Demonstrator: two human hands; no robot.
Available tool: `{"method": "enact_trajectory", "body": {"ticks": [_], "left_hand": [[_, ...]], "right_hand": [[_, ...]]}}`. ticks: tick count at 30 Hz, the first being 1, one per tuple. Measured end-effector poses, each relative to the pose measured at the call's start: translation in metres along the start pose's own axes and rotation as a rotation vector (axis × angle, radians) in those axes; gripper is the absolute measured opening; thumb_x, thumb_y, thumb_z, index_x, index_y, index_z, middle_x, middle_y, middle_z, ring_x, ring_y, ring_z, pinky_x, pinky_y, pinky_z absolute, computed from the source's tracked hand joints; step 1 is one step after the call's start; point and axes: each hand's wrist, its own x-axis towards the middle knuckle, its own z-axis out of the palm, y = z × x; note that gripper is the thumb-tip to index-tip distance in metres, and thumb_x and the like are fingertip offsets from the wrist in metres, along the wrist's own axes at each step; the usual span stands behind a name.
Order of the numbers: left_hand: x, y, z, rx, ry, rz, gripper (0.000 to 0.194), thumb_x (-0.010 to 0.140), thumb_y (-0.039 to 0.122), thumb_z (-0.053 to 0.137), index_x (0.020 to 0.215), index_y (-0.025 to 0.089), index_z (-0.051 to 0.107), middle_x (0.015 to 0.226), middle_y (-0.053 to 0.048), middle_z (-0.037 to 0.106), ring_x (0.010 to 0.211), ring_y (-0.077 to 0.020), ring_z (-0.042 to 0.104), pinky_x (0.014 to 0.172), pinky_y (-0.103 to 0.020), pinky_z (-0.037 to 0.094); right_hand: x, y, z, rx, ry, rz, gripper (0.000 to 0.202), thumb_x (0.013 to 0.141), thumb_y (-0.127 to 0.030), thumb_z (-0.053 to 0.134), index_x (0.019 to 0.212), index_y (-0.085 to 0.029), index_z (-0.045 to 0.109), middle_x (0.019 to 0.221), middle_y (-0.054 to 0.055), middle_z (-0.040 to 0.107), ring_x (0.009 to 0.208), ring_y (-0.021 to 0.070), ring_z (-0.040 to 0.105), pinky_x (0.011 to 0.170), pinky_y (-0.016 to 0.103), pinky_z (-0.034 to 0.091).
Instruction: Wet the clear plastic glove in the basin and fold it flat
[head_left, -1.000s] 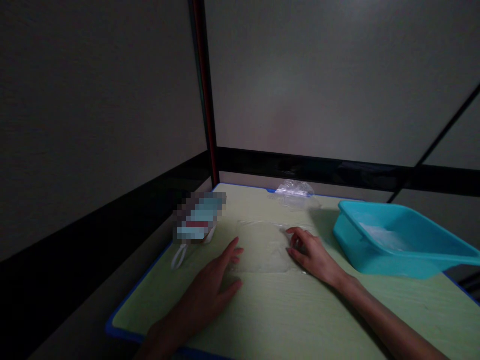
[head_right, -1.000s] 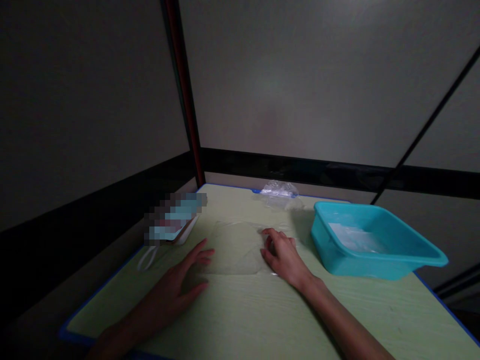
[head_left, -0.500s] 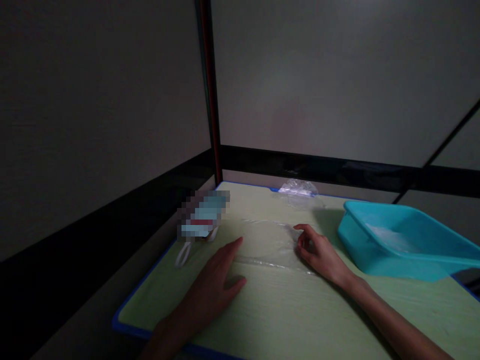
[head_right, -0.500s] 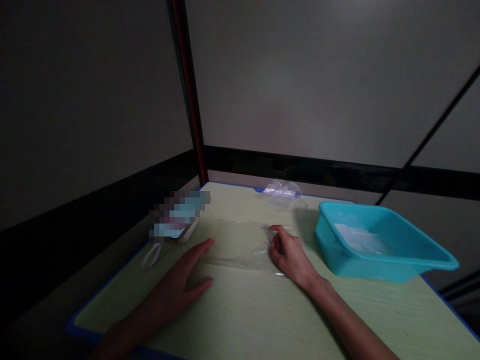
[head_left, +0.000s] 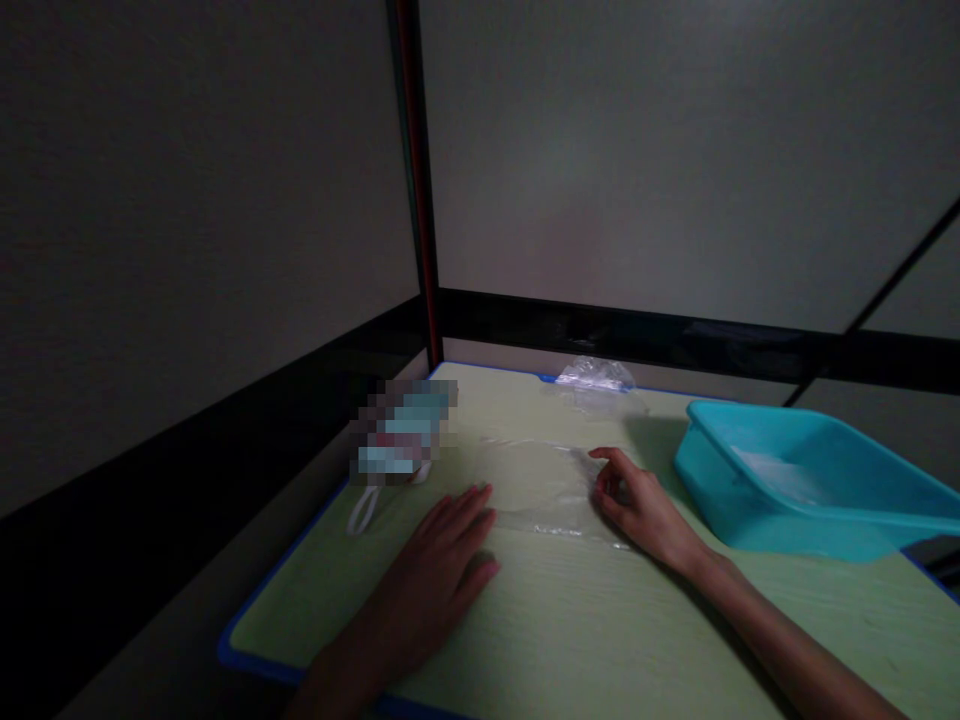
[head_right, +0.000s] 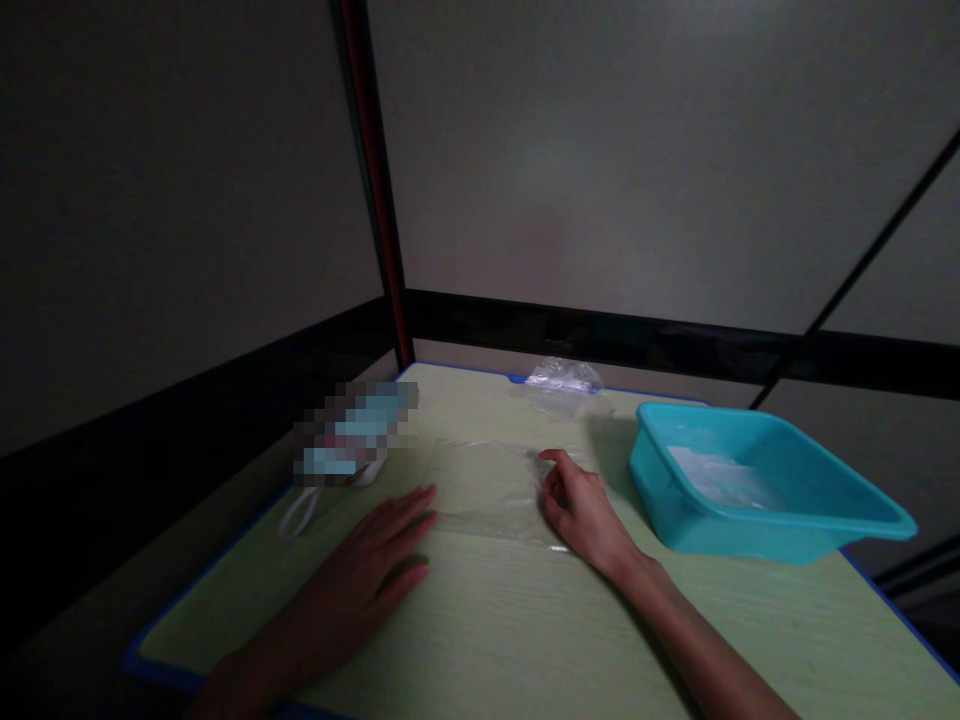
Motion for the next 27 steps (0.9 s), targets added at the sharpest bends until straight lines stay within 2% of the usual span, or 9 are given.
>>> {"method": "enact_trajectory", "body": {"ticks": [9,11,14,17,21,24,27], "left_hand": [[0.0,-0.002,0.001,0.08,-0.002,0.016,0.037,0.085,0.035,0.034,0.119,0.022,0.042,0.135,-0.002,0.025,0.122,-0.0191,0.024,0.1,-0.039,0.021],[0.0,-0.003,0.002,0.12,0.017,0.017,0.037,0.085,0.034,0.034,0.118,0.021,0.042,0.135,-0.002,0.026,0.122,-0.0189,0.025,0.1,-0.04,0.022],[0.0,0.001,0.002,0.169,0.047,0.021,0.039,0.084,0.031,0.035,0.122,0.019,0.038,0.134,-0.003,0.027,0.122,-0.0181,0.025,0.1,-0.039,0.024],[0.001,0.013,0.004,0.194,0.043,0.056,0.046,0.084,0.03,0.036,0.127,0.016,0.027,0.136,-0.005,0.022,0.123,-0.0173,0.021,0.1,-0.036,0.024],[0.009,0.033,0.008,0.192,0.011,0.101,0.056,0.084,0.036,0.036,0.13,0.012,0.018,0.137,-0.008,0.017,0.125,-0.0174,0.016,0.101,-0.033,0.024],[0.012,0.038,0.012,0.199,-0.034,0.075,0.058,0.083,0.038,0.036,0.13,0.01,0.017,0.137,-0.01,0.016,0.125,-0.0182,0.015,0.101,-0.033,0.024],[0.007,0.03,0.013,0.219,-0.064,0.046,0.058,0.083,0.04,0.035,0.13,0.011,0.018,0.137,-0.01,0.016,0.124,-0.0189,0.016,0.1,-0.034,0.024]], "right_hand": [[0.0,0.0,0.0,-0.032,-0.003,0.004,0.034,0.073,-0.017,0.042,0.106,-0.016,0.039,0.071,0.001,0.057,0.061,0.0149,0.053,0.059,0.027,0.04],[-0.001,-0.004,-0.002,-0.099,0.038,-0.006,0.032,0.074,-0.02,0.043,0.106,-0.016,0.041,0.08,0.004,0.057,0.068,0.0167,0.053,0.064,0.03,0.041],[-0.007,-0.018,-0.004,-0.197,0.043,-0.105,0.032,0.078,-0.025,0.042,0.108,-0.015,0.043,0.102,0.009,0.053,0.091,0.0206,0.05,0.079,0.036,0.038],[-0.017,-0.036,0.001,-0.251,-0.153,-0.284,0.05,0.081,-0.036,0.04,0.125,-0.015,0.031,0.126,0.011,0.038,0.115,0.0218,0.034,0.095,0.039,0.027],[-0.028,-0.047,0.012,-0.304,-0.394,-0.411,0.067,0.082,-0.047,0.034,0.133,-0.015,0.007,0.138,0.009,0.011,0.125,0.0214,0.011,0.103,0.041,0.01],[-0.031,-0.044,0.016,-0.304,-0.46,-0.403,0.068,0.082,-0.049,0.031,0.133,-0.014,0.001,0.138,0.008,0.002,0.125,0.0204,0.005,0.103,0.039,0.009],[-0.032,-0.04,0.016,-0.291,-0.475,-0.392,0.071,0.082,-0.051,0.032,0.133,-0.014,0.0,0.138,0.008,0.0,0.125,0.0211,0.004,0.103,0.039,0.01]]}}
